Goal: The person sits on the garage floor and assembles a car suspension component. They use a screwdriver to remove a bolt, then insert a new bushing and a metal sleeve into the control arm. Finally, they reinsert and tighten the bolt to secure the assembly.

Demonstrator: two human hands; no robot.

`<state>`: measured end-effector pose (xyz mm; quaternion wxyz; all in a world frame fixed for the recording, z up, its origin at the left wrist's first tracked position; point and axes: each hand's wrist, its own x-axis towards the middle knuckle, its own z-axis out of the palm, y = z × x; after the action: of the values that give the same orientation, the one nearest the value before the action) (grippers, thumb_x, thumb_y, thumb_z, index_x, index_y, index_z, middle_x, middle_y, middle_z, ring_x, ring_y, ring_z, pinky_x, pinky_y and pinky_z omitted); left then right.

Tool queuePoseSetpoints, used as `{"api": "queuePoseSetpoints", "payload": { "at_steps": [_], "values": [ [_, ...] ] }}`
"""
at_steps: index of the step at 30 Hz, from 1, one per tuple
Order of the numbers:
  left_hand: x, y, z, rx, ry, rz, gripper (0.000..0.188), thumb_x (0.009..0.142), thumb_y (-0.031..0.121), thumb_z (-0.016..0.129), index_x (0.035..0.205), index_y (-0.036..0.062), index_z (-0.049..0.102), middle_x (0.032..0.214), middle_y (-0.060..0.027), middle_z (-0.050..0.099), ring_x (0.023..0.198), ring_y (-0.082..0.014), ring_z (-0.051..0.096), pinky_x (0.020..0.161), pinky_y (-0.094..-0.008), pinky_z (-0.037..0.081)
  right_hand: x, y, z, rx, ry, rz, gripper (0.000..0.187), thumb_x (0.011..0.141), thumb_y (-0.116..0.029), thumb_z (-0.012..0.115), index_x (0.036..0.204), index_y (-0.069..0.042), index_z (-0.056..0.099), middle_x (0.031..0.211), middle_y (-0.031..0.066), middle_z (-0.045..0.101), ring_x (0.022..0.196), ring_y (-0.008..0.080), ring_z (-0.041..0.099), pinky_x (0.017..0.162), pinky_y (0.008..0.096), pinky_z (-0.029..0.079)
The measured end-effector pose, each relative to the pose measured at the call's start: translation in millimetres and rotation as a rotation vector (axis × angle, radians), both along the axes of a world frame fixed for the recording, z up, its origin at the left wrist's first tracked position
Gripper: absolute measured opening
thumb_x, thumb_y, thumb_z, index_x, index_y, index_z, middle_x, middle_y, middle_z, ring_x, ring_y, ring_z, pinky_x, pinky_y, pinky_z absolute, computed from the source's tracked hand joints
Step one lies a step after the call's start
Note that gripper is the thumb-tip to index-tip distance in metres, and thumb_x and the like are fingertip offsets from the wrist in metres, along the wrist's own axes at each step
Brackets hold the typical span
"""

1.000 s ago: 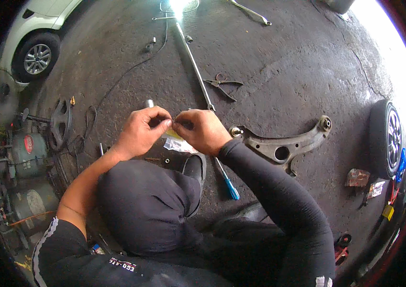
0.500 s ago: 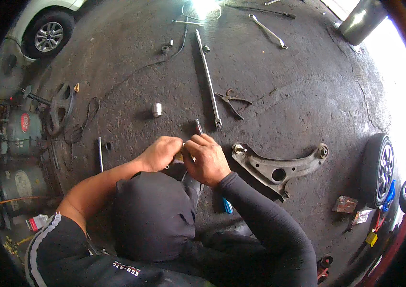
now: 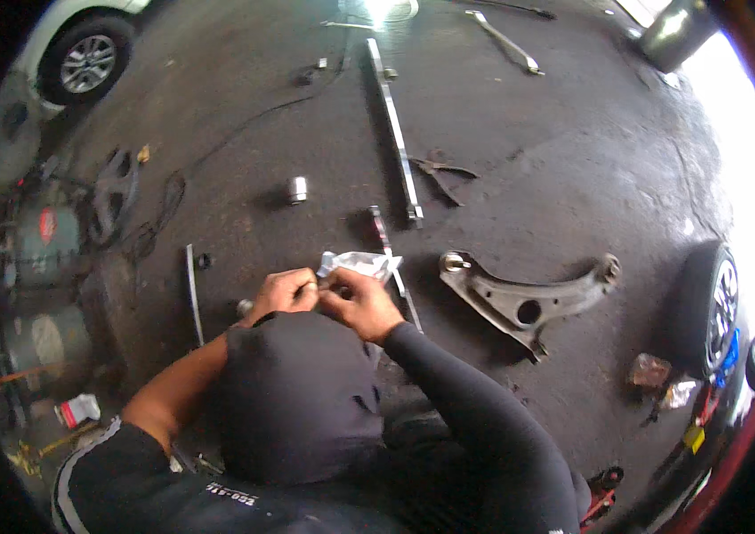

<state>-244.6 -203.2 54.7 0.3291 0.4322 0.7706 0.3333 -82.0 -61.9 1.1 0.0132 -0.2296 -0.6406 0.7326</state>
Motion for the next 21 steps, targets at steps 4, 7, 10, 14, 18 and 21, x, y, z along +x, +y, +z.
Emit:
{"api": "queuePoseSetpoints", "payload": {
  "at_steps": [4,7,10,14,18,21],
  "values": [
    [30,0,-24,-0.010,-0.031,0.430,0.021,0.105,0.017,0.062,0.093,-0.0005,0.062,0.089,-0.0273,0.068,0.076,-0.0362,0.070,0.072,-0.0490,0.053,-5,-11,-1,0.063,-0.017,-0.106,0.025,0.106,-0.019,0.077,0.121,0.001,0.076,0.112,0.0154,0.082,0.105,0.0208,0.078,0.093,0.0380,0.060],
    [27,-1,-52,0.023,0.007,0.787,0.032,0.108,0.025,0.053,0.096,-0.0014,0.067,0.097,-0.0299,0.072,0.091,-0.0466,0.073,0.082,-0.0539,0.053,-13,-14,-6,0.025,-0.058,-0.137,0.029,0.107,-0.023,0.076,0.123,0.002,0.074,0.107,0.0171,0.082,0.100,0.0224,0.080,0.089,0.0386,0.061],
    [-18,-22,-77,-0.062,0.173,0.861,0.038,0.107,0.030,0.053,0.096,-0.0018,0.071,0.102,-0.0290,0.077,0.101,-0.0517,0.072,0.086,-0.0558,0.054,-10,-12,-12,0.101,-0.109,-0.068,0.027,0.108,-0.022,0.075,0.122,0.000,0.074,0.108,0.0148,0.082,0.101,0.0217,0.079,0.091,0.0375,0.061],
    [-61,-79,-94,-0.455,0.145,0.367,0.046,0.107,0.048,0.071,0.110,0.0030,0.083,0.101,-0.0229,0.081,0.096,-0.0413,0.079,0.089,-0.0507,0.059,-1,8,-17,0.061,-0.124,-0.123,0.024,0.112,-0.018,0.072,0.126,0.000,0.068,0.114,0.0128,0.078,0.109,0.0197,0.075,0.096,0.0379,0.061],
    [-101,-112,-102,-0.676,0.336,0.272,0.043,0.099,0.048,0.083,0.111,0.0062,0.087,0.110,-0.0243,0.081,0.107,-0.0437,0.078,0.098,-0.0547,0.061,11,35,-14,-0.234,-0.067,-0.221,0.020,0.114,-0.012,0.068,0.129,0.000,0.063,0.119,0.0130,0.076,0.100,0.0218,0.079,0.079,0.0365,0.068],
    [-142,-129,-110,-0.446,0.629,0.333,0.038,0.082,0.032,0.095,0.111,0.0100,0.087,0.119,-0.0215,0.075,0.120,-0.0422,0.071,0.108,-0.0515,0.057,26,61,-10,-0.231,-0.082,-0.259,0.025,0.108,-0.007,0.071,0.130,0.002,0.062,0.121,0.0155,0.077,0.102,0.0210,0.079,0.081,0.0344,0.067]
  ]
}}
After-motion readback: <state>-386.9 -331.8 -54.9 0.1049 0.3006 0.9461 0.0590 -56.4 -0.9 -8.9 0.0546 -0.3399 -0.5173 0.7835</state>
